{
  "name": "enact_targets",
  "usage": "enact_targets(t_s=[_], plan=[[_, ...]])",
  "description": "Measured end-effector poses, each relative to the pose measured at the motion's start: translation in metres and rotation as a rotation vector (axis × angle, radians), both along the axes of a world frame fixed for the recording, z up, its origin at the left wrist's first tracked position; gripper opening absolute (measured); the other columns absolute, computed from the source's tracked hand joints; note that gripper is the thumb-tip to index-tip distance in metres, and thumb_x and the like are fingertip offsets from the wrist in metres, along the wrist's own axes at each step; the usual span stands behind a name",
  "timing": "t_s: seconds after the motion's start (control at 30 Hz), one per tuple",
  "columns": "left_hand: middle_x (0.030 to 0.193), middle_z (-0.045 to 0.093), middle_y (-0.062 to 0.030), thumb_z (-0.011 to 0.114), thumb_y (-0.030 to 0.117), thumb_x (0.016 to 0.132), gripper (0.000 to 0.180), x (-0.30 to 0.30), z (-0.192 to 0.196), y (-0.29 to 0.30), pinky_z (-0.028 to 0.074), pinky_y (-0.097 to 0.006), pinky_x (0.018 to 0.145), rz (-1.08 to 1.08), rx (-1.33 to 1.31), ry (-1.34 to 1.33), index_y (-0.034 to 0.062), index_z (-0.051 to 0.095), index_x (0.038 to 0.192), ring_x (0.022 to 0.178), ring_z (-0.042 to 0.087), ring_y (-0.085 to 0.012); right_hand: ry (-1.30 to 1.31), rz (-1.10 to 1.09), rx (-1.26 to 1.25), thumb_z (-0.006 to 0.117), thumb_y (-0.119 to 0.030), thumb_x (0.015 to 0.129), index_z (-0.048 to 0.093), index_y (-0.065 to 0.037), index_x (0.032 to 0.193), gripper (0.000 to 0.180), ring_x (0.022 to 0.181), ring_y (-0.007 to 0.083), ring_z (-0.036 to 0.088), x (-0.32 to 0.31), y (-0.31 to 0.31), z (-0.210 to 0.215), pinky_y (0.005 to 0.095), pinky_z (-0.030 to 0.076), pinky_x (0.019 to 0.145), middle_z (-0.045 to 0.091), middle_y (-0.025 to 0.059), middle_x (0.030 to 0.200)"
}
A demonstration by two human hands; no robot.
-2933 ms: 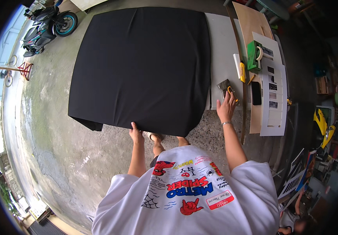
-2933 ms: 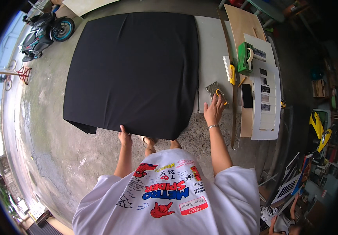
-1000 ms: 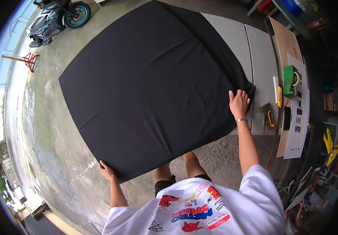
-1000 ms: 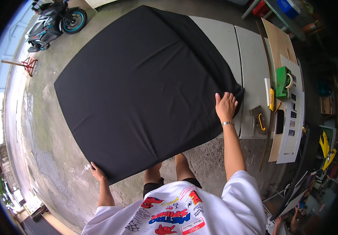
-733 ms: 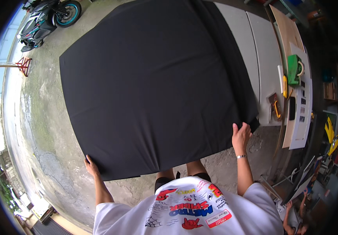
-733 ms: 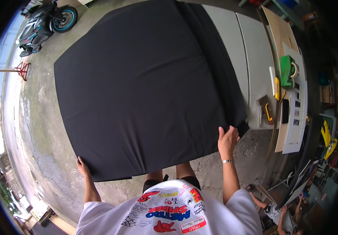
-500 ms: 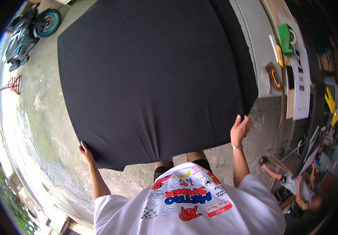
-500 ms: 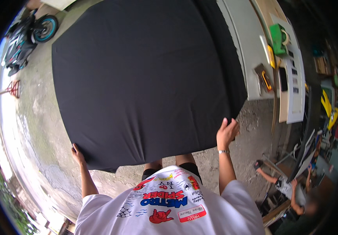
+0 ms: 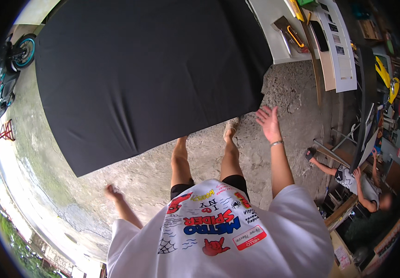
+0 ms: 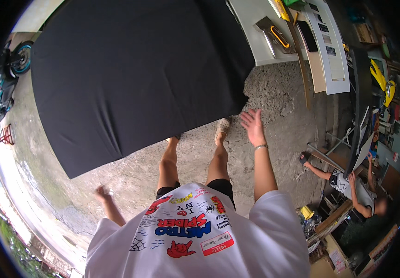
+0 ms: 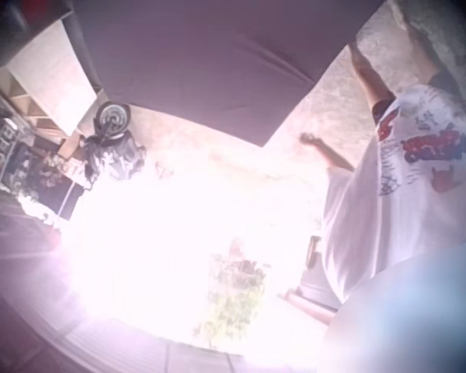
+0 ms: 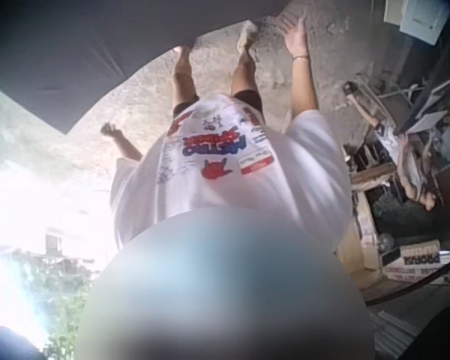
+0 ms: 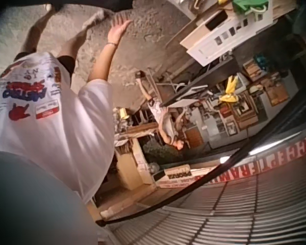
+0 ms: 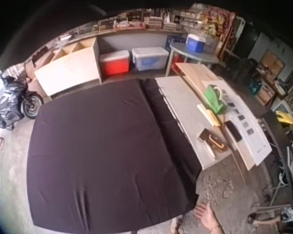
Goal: The person covers a rectangular furniture frame with black fabric, smoothing it and securing it with a staple gun. They repeatedly adjust the fabric, pull it taut, and staple the edges to the underside of the frame.
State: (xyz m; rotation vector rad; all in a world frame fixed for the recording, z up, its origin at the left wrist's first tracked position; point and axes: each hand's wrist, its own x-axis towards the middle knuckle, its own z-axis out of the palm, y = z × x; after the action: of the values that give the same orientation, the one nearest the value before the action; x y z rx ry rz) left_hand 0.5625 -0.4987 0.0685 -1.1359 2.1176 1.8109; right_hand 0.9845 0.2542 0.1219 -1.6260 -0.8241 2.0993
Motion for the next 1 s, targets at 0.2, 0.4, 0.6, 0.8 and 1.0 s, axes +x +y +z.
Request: enact_targets(t_s=[0.2,0.4,0.6,0.8,1.0], plan=[[0.160,0.026,-0.0147,0.072,0.025,0.088,0.085,0.215,0.006,0.418,0.019,-0.045,0.120,-1.127,0.445,-0.421,0.0063,0.022,0.155,0.149,0.021,-0.0282,0.567,0.039,-0.075,0.050,-0.074,0.086,0.034,-0.003,0.149,0.096,0.141,0.0253,0.035,-0.054,0.007,-0.031,0.0479,0.025,0.118,0.041,0.0085,0.153],[0.162,0.022,-0.0052,0.088,0.048,0.067,0.118,0.285,0.020,0.639,0.006,-0.045,0.121,-0.837,1.114,-0.018,0.0108,0.019,0.156,0.150,0.016,-0.0246,0.530,-0.119,-0.080,0.063,-0.014,0.097,0.049,0.000,0.138,0.046,0.132,0.0219,0.047,-0.039,0.026,-0.017,0.0399,0.033,0.116,0.053,0.0091,0.141],[0.146,0.047,-0.0084,0.082,0.029,0.080,0.084,0.337,0.055,0.673,0.027,-0.040,0.118,-0.425,1.142,0.000,0.0011,0.038,0.146,0.136,0.042,-0.0266,0.222,0.203,0.063,0.069,-0.024,0.094,0.048,0.000,0.140,0.056,0.129,0.0216,0.050,0.024,0.043,-0.020,0.0383,0.037,0.111,0.054,0.0098,0.140],[0.133,0.057,-0.0119,0.079,0.035,0.083,0.074,0.348,0.086,0.662,0.037,-0.033,0.107,-0.599,0.616,-0.345,-0.0050,0.049,0.137,0.122,0.052,-0.0228,0.537,0.438,0.062,0.070,-0.043,0.090,0.047,0.001,0.139,0.070,0.127,0.0180,0.050,-0.018,0.075,0.011,0.0335,0.036,0.109,0.055,0.0082,0.138],[0.129,0.059,-0.0119,0.075,0.034,0.089,0.066,0.350,0.084,0.669,0.042,-0.032,0.102,-0.621,0.571,-0.193,-0.0087,0.051,0.134,0.116,0.054,-0.0203,0.215,0.711,0.307,0.074,-0.027,0.090,0.064,0.005,0.119,0.045,0.108,0.0165,0.061,-0.021,0.063,0.012,0.0305,0.045,0.095,0.067,0.0083,0.118]])
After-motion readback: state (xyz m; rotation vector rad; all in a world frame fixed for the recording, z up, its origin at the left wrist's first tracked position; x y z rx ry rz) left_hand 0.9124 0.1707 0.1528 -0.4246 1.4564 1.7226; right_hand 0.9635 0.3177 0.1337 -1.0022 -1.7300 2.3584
